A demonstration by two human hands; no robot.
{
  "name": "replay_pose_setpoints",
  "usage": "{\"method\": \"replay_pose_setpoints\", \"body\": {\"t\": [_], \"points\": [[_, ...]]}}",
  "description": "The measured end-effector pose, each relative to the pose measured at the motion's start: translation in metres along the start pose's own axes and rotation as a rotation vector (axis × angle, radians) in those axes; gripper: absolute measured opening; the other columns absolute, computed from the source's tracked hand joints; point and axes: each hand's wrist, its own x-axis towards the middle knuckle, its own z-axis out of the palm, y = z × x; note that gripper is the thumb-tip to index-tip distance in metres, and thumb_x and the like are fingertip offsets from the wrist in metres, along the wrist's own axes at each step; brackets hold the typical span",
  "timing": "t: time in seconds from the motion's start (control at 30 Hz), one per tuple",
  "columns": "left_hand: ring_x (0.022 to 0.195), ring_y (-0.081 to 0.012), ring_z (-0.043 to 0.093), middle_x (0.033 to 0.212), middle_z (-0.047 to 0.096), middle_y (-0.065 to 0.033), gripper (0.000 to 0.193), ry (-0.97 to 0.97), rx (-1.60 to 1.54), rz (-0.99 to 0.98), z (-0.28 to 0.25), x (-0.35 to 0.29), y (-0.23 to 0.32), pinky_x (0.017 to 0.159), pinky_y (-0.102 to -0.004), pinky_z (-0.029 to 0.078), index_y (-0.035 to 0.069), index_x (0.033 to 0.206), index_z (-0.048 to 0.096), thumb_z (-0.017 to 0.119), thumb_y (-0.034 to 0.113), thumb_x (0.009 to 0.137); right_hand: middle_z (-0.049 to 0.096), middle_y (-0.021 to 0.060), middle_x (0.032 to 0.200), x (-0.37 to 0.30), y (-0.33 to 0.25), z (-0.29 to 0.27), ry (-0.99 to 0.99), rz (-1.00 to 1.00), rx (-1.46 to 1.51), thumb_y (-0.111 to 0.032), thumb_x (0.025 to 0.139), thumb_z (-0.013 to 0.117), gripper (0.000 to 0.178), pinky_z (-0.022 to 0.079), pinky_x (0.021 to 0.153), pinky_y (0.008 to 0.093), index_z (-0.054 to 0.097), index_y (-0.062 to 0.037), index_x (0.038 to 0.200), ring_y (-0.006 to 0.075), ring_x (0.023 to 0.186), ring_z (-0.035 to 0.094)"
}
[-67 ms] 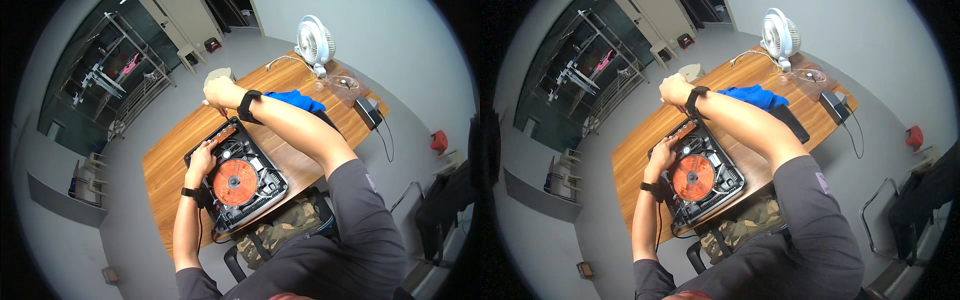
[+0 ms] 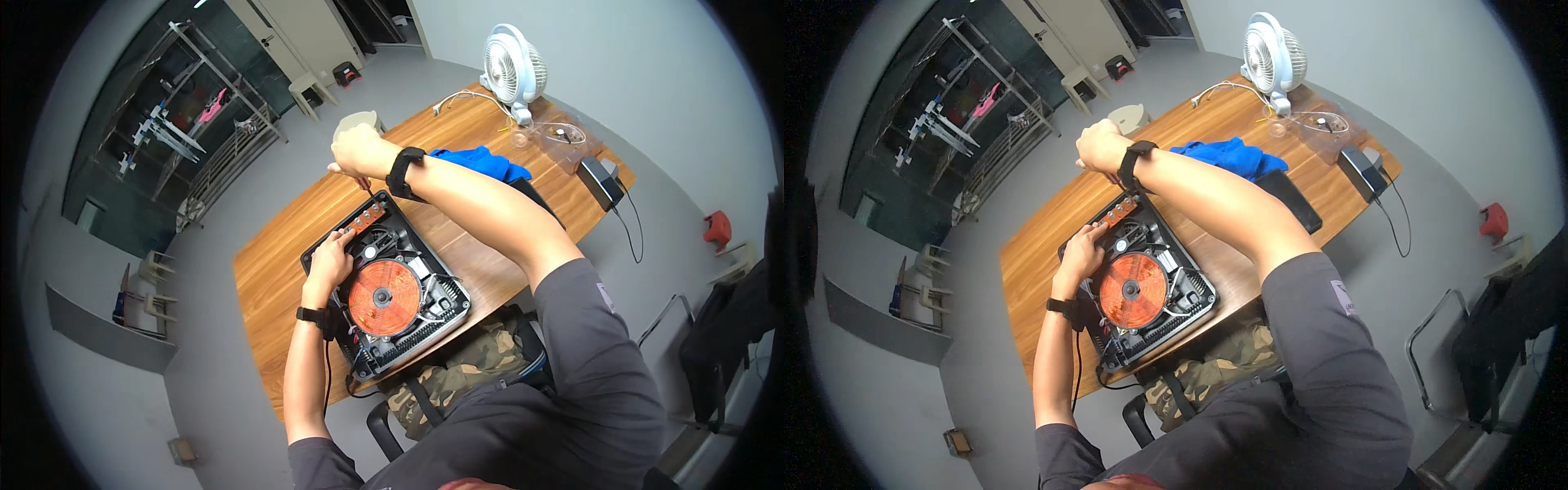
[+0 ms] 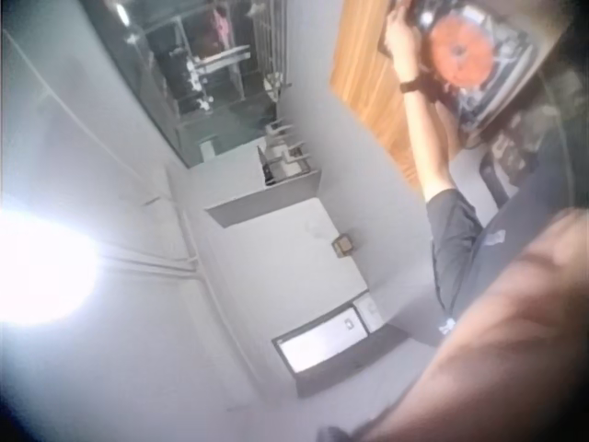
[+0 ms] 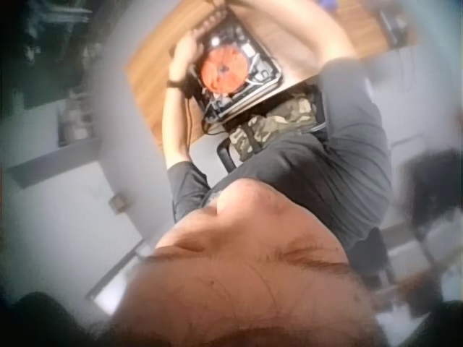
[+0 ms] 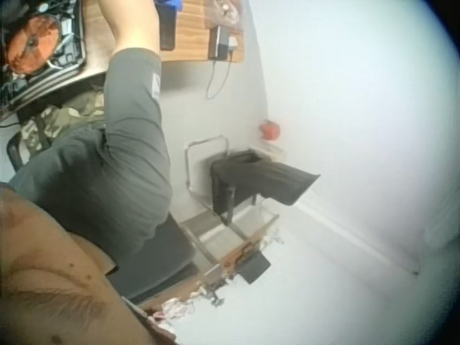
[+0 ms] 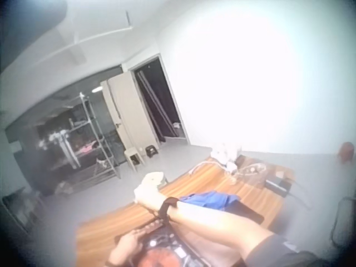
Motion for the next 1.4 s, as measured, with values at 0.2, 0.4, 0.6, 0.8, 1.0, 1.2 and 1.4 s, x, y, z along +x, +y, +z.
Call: {"method": "replay_pose_setpoints", "body": {"t": [0.2, 0.4, 0.6, 0.8, 1.0, 1.2, 1.4], "points": [[0.123, -0.0375, 0.059, 0.136, 0.06, -0.0201, 0.059, 0.016, 0.017, 0.035, -0.003, 0.003, 0.005, 0.104, -0.0466, 0.05, 0.009, 0.135, 0.063, 0.058, 0.003, 0.077, 0.076, 0.0125, 0.109, 0.003, 0.004, 0.002, -0.114, -0.026, 0.099, -0.034, 0.1, 0.054, 0.037, 0.056, 0.09, 0.0402, 0.074, -0.0086, 0.118, 0.0282, 0.103, 0.073], [0.123, -0.0383, 0.059, 0.134, 0.061, -0.0212, 0.058, 0.017, 0.028, 0.035, -0.005, -0.001, 0.006, 0.104, -0.0463, 0.05, 0.008, 0.134, 0.063, 0.058, 0.002, 0.077, 0.078, 0.008, 0.098, 0.0, 0.0, -0.007, -0.146, -0.07, 0.034, -0.029, 0.101, 0.051, 0.038, 0.057, 0.088, 0.0407, 0.066, -0.0088, 0.129, 0.0277, 0.098, 0.074], [0.121, -0.0381, 0.06, 0.133, 0.061, -0.0212, 0.058, 0.016, 0.028, 0.044, -0.006, 0.003, 0.009, 0.104, -0.0461, 0.05, 0.008, 0.133, 0.064, 0.058, 0.002, 0.076, 0.078, 0.0071, 0.099, 0.017, -0.003, 0.015, -0.083, 0.074, -0.002, -0.039, 0.098, 0.059, 0.038, 0.057, 0.085, 0.0374, 0.073, -0.0101, 0.118, 0.0263, 0.096, 0.075], [0.121, -0.0375, 0.06, 0.133, 0.062, -0.02, 0.058, 0.033, 0.039, 0.058, -0.003, 0.0, 0.003, 0.103, -0.0461, 0.05, 0.008, 0.133, 0.064, 0.058, 0.002, 0.076, 0.078, 0.0065, 0.101, 0.002, -0.001, 0.004, -0.066, -0.042, 0.05, -0.042, 0.097, 0.061, 0.039, 0.057, 0.086, 0.0369, 0.075, -0.0101, 0.115, 0.0268, 0.099, 0.074], [0.12, -0.038, 0.06, 0.133, 0.062, -0.0181, 0.057, 0.023, 0.025, 0.031, -0.003, 0.0, 0.006, 0.102, -0.0474, 0.051, 0.009, 0.135, 0.063, 0.058, 0.003, 0.078, 0.078, 0.006, 0.102, 0.001, -0.003, 0.006, -0.056, 0.008, -0.009, -0.034, 0.097, 0.059, 0.034, 0.057, 0.086, 0.0374, 0.075, -0.0094, 0.115, 0.0268, 0.1, 0.074], [0.121, -0.0393, 0.06, 0.134, 0.061, -0.0205, 0.056, 0.03, 0.019, 0.036, -0.002, 0.001, 0.004, 0.103, -0.0474, 0.05, 0.008, 0.134, 0.064, 0.057, 0.002, 0.078, 0.079, 0.0049, 0.1, 0.006, 0.003, 0.011, -0.082, -0.033, 0.002, -0.025, 0.096, 0.055, 0.033, 0.057, 0.088, 0.0368, 0.074, -0.0092, 0.118, 0.0226, 0.1, 0.074], [0.12, -0.0398, 0.06, 0.129, 0.063, -0.0229, 0.057, 0.053, 0.001, 0.042, -0.003, -0.002, 0.005, 0.105, -0.0457, 0.049, 0.006, 0.133, 0.064, 0.057, 0.0, 0.077, 0.079, 0.0058, 0.091, 0.001, -0.002, 0.005, -0.053, -0.008, -0.011, -0.023, 0.095, 0.056, 0.031, 0.057, 0.087, 0.0373, 0.073, -0.0109, 0.118, 0.0207, 0.099, 0.074]]}}
